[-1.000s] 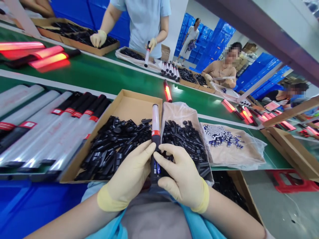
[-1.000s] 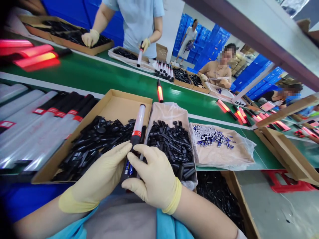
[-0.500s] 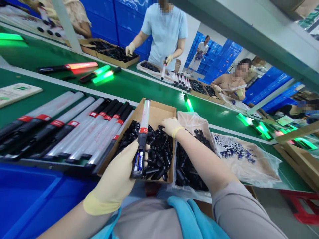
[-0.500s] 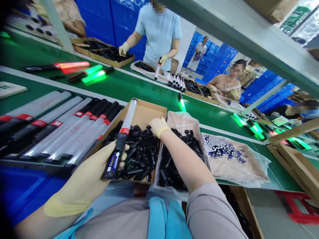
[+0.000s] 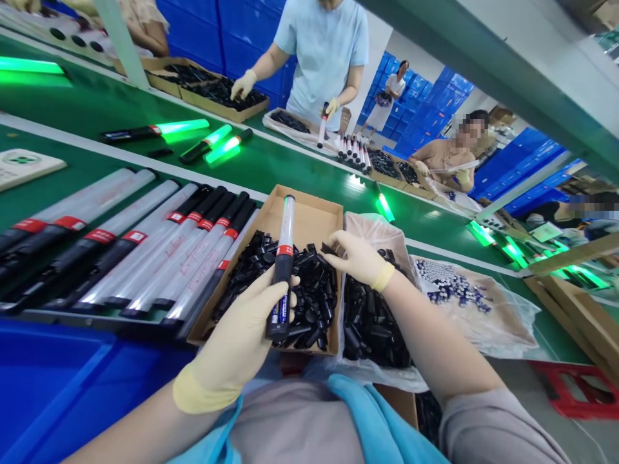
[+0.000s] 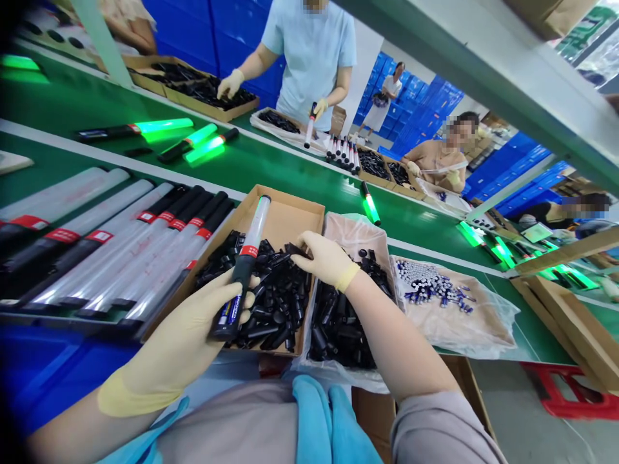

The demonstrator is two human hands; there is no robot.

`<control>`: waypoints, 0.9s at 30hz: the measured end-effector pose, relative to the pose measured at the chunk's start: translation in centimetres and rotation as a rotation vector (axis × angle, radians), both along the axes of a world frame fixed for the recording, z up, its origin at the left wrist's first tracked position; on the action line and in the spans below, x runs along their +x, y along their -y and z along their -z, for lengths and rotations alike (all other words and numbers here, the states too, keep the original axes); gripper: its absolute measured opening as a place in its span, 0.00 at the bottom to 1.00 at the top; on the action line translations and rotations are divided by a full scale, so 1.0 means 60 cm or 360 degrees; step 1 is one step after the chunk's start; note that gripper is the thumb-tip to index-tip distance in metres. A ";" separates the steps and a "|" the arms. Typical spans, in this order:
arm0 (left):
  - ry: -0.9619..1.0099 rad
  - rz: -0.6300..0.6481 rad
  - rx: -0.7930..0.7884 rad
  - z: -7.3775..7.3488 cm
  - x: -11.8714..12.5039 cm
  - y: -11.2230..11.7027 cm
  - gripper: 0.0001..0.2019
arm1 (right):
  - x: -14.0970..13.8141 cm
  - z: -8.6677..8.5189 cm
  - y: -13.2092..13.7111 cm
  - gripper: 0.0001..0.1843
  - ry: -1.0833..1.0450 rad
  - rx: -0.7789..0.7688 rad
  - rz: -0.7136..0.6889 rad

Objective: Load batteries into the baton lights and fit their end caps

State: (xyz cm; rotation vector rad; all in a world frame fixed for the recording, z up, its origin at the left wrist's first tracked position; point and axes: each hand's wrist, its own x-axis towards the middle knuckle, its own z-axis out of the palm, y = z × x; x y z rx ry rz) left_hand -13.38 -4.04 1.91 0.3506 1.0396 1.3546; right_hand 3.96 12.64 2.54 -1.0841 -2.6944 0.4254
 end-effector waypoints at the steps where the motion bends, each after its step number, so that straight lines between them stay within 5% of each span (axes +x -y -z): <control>1: -0.0048 0.0049 0.0015 0.000 0.001 -0.001 0.15 | 0.011 -0.002 0.015 0.08 -0.0124 -0.0037 -0.0006; 9: -0.0105 0.0279 0.0130 -0.016 0.020 -0.005 0.26 | 0.054 0.014 0.115 0.11 -0.1225 -0.0898 0.0198; 15: -0.0137 0.0277 0.0125 -0.015 0.036 -0.012 0.23 | 0.071 0.023 0.130 0.15 -0.1648 -0.1151 0.0434; 19: -0.0169 0.0309 0.0177 -0.011 0.048 -0.014 0.22 | 0.087 0.002 0.147 0.11 -0.1747 -0.1053 0.0425; 22: -0.0189 0.0322 0.0202 -0.010 0.056 -0.015 0.22 | 0.083 -0.030 0.167 0.06 -0.1472 -0.0844 0.0176; 27: -0.0217 0.0195 0.0362 0.000 0.071 -0.012 0.17 | 0.055 -0.054 0.183 0.11 -0.1044 -0.0462 -0.0166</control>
